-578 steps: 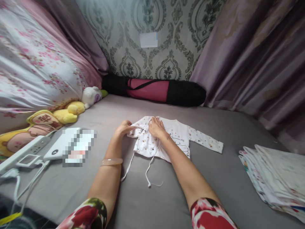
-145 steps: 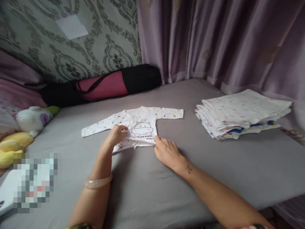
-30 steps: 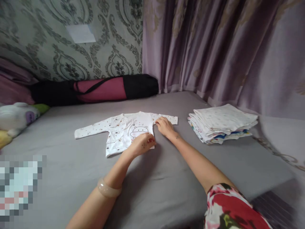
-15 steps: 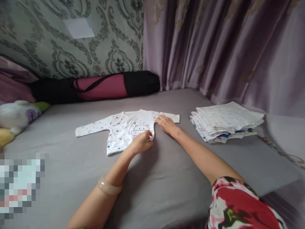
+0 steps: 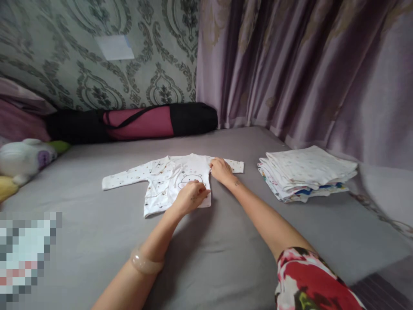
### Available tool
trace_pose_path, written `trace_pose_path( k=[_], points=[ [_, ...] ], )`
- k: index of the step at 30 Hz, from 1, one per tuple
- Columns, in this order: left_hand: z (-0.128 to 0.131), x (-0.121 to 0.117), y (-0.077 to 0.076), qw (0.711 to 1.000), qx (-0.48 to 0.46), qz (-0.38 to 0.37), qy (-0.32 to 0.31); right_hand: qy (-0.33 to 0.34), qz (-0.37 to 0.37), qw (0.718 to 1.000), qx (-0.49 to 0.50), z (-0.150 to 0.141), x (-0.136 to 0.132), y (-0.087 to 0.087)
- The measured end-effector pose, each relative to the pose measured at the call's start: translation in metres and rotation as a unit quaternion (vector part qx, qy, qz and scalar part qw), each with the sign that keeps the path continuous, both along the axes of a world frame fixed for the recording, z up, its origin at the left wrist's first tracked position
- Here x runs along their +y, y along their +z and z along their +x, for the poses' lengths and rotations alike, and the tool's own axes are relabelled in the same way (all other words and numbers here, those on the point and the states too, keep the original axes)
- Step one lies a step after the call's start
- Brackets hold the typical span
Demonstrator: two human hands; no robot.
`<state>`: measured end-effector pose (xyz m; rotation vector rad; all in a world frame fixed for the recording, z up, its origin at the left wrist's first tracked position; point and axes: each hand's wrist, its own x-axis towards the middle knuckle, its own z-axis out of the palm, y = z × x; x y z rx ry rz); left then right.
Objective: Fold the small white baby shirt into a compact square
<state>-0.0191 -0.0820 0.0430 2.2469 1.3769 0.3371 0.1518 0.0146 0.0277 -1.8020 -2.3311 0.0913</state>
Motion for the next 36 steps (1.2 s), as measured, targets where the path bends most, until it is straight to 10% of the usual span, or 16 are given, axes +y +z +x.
trace_pose_path(
  k=[3,9,18,29,36],
  points=[
    [-0.005,0.005,-0.012,0.996,0.035,0.079,0.035,0.002,-0.011,1.000,0.003,-0.013,0.016,-0.007],
    [-0.013,0.011,-0.030,0.997,0.072,-0.016,0.011,-0.015,-0.053,0.998,-0.009,-0.031,0.020,-0.028],
    [-0.014,0.010,-0.031,0.997,0.077,-0.028,0.014,-0.027,-0.162,0.986,0.022,0.005,0.006,-0.013],
    [-0.015,0.012,-0.027,0.995,0.083,-0.050,0.010,-0.154,-0.089,0.983,-0.050,0.076,-0.003,-0.023],
    [-0.015,0.012,-0.030,0.996,0.079,-0.043,0.008,-0.107,0.055,0.993,-0.021,0.052,-0.008,-0.021]
  ],
)
